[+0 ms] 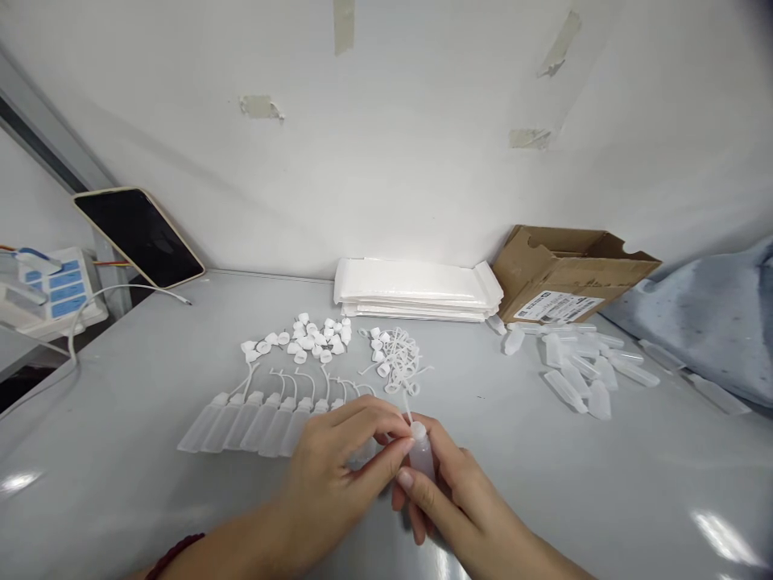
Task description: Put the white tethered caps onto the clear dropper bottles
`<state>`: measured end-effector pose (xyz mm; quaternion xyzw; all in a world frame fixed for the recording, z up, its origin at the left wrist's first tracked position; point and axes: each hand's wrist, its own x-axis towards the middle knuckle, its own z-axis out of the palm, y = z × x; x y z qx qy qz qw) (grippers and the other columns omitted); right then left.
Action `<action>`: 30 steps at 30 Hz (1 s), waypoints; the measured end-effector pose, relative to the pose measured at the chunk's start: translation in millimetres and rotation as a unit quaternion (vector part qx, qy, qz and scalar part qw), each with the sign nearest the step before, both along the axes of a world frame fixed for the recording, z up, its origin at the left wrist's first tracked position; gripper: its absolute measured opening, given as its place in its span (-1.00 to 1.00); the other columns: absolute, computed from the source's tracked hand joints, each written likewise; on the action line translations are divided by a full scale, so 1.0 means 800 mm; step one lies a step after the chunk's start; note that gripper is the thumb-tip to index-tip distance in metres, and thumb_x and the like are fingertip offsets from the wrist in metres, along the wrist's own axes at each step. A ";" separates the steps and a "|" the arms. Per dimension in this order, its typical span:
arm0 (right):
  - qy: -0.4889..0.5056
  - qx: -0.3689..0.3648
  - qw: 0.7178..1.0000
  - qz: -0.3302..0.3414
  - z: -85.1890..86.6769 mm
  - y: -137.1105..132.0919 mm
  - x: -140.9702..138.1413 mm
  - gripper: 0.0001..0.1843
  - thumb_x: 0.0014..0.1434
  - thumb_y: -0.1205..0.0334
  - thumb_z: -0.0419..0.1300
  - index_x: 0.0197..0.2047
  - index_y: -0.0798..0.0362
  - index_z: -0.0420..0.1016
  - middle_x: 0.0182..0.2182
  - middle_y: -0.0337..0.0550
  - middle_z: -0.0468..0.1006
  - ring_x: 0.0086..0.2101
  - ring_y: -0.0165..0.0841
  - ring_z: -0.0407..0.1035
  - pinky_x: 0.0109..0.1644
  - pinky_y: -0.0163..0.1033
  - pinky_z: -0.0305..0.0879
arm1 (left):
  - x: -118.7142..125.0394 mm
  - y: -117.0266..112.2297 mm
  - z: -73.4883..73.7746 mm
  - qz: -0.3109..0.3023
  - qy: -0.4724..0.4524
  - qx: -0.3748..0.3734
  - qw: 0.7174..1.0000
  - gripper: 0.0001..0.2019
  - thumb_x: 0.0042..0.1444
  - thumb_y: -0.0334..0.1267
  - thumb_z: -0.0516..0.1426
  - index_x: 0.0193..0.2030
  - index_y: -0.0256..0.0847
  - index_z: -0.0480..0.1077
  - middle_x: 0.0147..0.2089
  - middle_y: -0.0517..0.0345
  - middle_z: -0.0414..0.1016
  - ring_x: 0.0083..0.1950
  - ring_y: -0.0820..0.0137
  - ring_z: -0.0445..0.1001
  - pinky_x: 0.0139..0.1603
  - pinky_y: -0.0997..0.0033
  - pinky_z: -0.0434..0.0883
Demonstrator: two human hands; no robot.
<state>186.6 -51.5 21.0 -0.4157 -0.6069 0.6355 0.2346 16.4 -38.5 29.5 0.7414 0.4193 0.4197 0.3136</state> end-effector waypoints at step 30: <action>0.146 -0.044 0.988 -0.004 0.013 0.003 0.005 -0.76 0.33 0.03 0.00 -0.18 0.00 0.33 -0.37 -0.25 0.38 -0.30 -0.38 0.24 -0.11 -0.23 0.17 | -0.006 -0.001 -0.004 -0.135 0.149 0.140 0.969 -0.40 0.10 -0.32 0.23 0.21 -0.27 0.04 0.05 -0.10 0.27 0.12 0.16 0.20 0.18 0.12 0.25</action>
